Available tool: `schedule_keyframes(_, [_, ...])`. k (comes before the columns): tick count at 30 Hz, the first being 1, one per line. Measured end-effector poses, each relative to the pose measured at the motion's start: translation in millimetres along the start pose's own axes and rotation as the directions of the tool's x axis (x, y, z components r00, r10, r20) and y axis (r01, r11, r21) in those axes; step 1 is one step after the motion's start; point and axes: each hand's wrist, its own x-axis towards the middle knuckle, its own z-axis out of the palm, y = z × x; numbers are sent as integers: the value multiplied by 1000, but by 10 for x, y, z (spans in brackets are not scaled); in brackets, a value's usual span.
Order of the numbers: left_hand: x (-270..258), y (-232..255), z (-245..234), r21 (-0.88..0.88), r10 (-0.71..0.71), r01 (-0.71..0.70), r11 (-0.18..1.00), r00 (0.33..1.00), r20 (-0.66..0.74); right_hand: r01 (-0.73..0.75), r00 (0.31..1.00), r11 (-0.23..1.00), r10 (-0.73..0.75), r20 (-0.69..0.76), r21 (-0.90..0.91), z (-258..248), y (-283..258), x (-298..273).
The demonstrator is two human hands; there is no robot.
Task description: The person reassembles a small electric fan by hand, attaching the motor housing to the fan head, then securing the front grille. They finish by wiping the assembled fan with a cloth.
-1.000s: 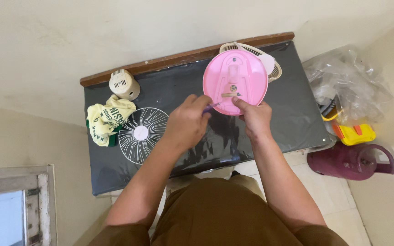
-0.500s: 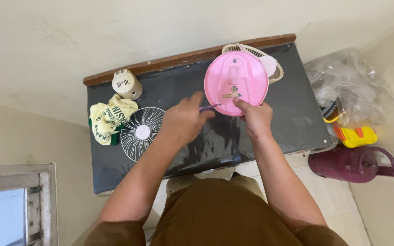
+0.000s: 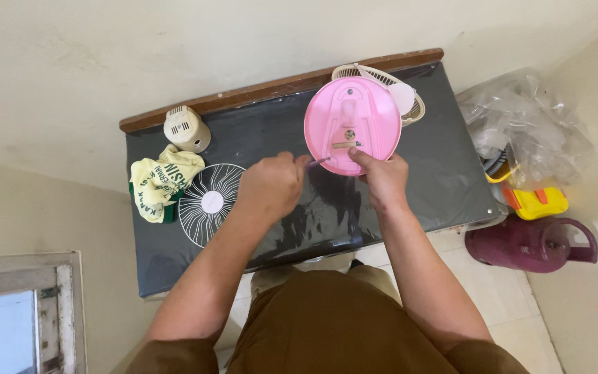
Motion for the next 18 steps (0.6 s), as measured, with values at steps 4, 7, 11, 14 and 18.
schedule_keyframes(4, [-17,-31,-41,-135,158,-169,976,983,-89,11,1000,998,-11,-3,-61,25,7,3])
schedule_keyframes(7, [-35,-19,-6,-237,257,-311,920,938,-232,12,1000,997,-14,-24,-78,32,32,-12])
schedule_keyframes(11, [19,-59,41,-222,131,-194,956,954,-268,28,999,998,-29,-14,-48,53,6,17])
schedule_keyframes(14, [32,-116,79,-8,18,-18,1000,1000,-11,19,1000,1000,-19,2,-23,19,16,-4])
schedule_keyframes(18, [34,-104,29,-190,235,-270,944,954,-187,13,1000,999,-13,-6,-39,44,-6,-12])
